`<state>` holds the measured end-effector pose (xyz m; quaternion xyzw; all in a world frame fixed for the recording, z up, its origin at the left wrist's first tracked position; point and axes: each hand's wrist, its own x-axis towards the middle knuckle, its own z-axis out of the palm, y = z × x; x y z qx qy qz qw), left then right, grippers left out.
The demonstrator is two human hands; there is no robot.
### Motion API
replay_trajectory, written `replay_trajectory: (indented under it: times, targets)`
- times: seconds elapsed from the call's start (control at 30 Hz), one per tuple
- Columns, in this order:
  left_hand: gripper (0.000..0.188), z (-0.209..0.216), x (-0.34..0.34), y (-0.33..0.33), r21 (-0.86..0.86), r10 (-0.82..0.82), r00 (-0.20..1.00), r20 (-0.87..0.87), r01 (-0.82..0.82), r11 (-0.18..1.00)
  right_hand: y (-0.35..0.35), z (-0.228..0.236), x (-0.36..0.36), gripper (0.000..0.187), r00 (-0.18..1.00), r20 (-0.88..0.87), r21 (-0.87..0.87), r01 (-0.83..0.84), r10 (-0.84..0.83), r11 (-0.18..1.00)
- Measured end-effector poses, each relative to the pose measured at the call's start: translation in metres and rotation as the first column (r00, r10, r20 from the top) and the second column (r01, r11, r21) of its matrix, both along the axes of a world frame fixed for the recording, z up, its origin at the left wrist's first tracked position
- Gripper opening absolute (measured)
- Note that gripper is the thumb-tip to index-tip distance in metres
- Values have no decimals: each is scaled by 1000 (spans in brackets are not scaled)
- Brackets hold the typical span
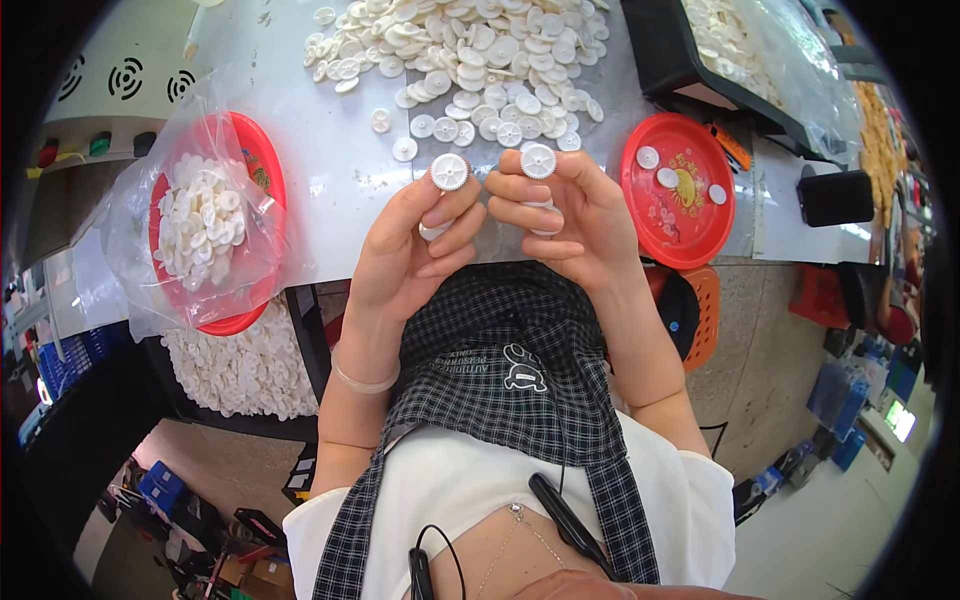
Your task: Sort and inspect small white plastic components on a factory workbench.
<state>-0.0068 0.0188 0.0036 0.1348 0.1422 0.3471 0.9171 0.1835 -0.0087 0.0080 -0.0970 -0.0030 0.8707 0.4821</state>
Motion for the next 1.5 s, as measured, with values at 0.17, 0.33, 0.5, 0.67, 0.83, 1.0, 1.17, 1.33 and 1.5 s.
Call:
replay_trajectory:
  times: [0.17, 0.33, 0.5, 0.67, 0.83, 1.0, 1.17, 1.33, 1.5]
  targets:
    - [28, -4, 0, 0, -35, -52, 990, 128, 57, 998, -1, -3, -2, 29, 1000, 5, -2, 30, -30, 1000]
    - [25, -2, 0, -2, -80, -42, 995, 94, 50, 996, -3, -4, -5, 20, 910, 322, 337, 150, -263, 930]
    - [30, -6, -3, -3, -78, -56, 979, 195, 73, 994, -1, 2, -6, 28, 852, 405, 365, 182, -331, 913]
    - [24, 5, -9, 3, 94, 117, 992, 49, -121, 988, 6, -3, -5, 32, 651, 658, 395, 131, -379, 909]
    - [28, 9, -24, 18, 155, 224, 974, -43, -215, 964, 27, -8, -20, 12, -388, 535, 734, -227, -751, 640]
    - [22, 9, -13, 26, 582, 527, 690, -496, -187, 792, 32, -9, -26, 12, -557, 442, 651, -341, -703, 679]
    - [27, 14, 4, 31, 762, 841, 49, -538, 454, 461, 33, -7, -25, 19, -593, 425, 609, -371, -684, 701]
    - [35, 7, 4, 39, 749, 865, 48, -500, 524, 404, 33, -4, -24, 24, -573, 445, 542, -439, -688, 716]
    - [23, 11, 4, 39, 711, 848, 89, -522, 594, 375, 29, -1, -20, 23, -546, 482, 525, -446, -685, 725]
